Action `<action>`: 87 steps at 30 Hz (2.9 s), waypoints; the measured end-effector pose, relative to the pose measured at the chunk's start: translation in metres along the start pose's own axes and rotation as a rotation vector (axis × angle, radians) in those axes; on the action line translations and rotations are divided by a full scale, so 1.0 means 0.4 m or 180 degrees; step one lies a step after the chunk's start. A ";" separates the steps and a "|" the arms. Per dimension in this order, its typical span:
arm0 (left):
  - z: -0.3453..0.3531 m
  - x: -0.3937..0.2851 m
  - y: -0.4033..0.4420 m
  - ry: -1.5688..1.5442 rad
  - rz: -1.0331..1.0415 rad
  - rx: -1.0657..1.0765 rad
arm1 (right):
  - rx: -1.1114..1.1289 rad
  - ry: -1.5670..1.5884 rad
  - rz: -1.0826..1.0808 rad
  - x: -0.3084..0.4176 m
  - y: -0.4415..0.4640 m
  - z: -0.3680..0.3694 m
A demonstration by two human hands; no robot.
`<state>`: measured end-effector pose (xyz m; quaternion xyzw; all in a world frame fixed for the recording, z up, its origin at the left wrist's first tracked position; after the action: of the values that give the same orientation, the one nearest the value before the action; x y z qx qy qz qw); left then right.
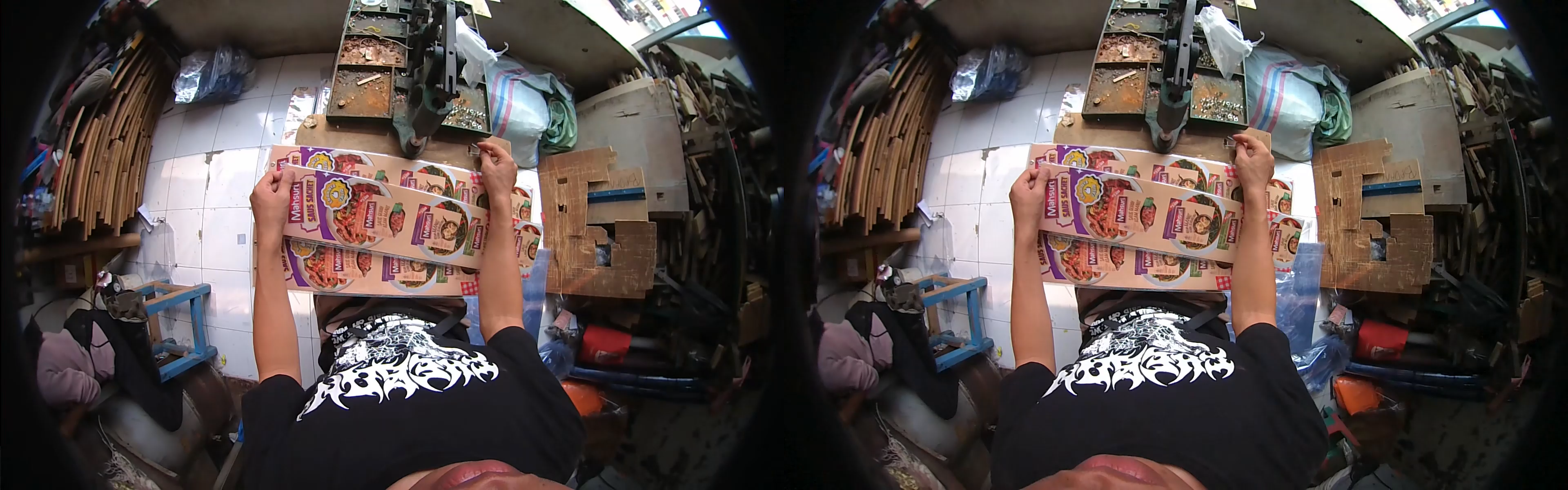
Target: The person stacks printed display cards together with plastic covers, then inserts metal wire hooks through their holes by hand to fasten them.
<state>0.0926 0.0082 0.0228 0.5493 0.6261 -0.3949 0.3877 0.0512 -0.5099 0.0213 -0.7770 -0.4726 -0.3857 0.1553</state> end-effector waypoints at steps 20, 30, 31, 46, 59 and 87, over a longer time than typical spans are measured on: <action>-0.001 0.020 0.006 0.0018 0.0006 0.0037 | 0.0200 -0.0584 -0.0603 0.102 -0.022 0.004; 0.000 0.018 0.004 -0.0020 0.0019 0.0029 | 0.0609 -0.0556 -0.0708 0.084 0.022 0.039; -0.001 0.018 0.004 -0.0024 0.0008 0.0019 | 0.0621 -0.0559 -0.0715 0.095 0.029 0.034; -0.003 0.009 -0.003 -0.0077 -0.0038 -0.0010 | 0.1153 -0.0996 -0.0526 0.112 0.068 0.072; -0.004 0.012 -0.001 -0.0022 -0.0064 -0.0008 | 0.0017 -0.0400 -0.0636 0.072 -0.026 0.000; -0.001 0.029 0.007 -0.0051 0.0043 -0.0055 | 0.0370 -0.0726 0.0663 -0.007 0.014 -0.010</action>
<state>0.0943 0.0131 0.0120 0.5470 0.6227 -0.3912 0.4001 0.0536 -0.5168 0.0225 -0.8503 -0.4255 -0.2488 0.1844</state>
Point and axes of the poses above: each hand's wrist, its own y-axis towards the middle knuckle, its own z-axis out of the palm, x = y × z, the point moved 10 cm from there along y, towards the middle knuckle, and after that the axes turned 6 degrees about x, right-handed, at the moved point
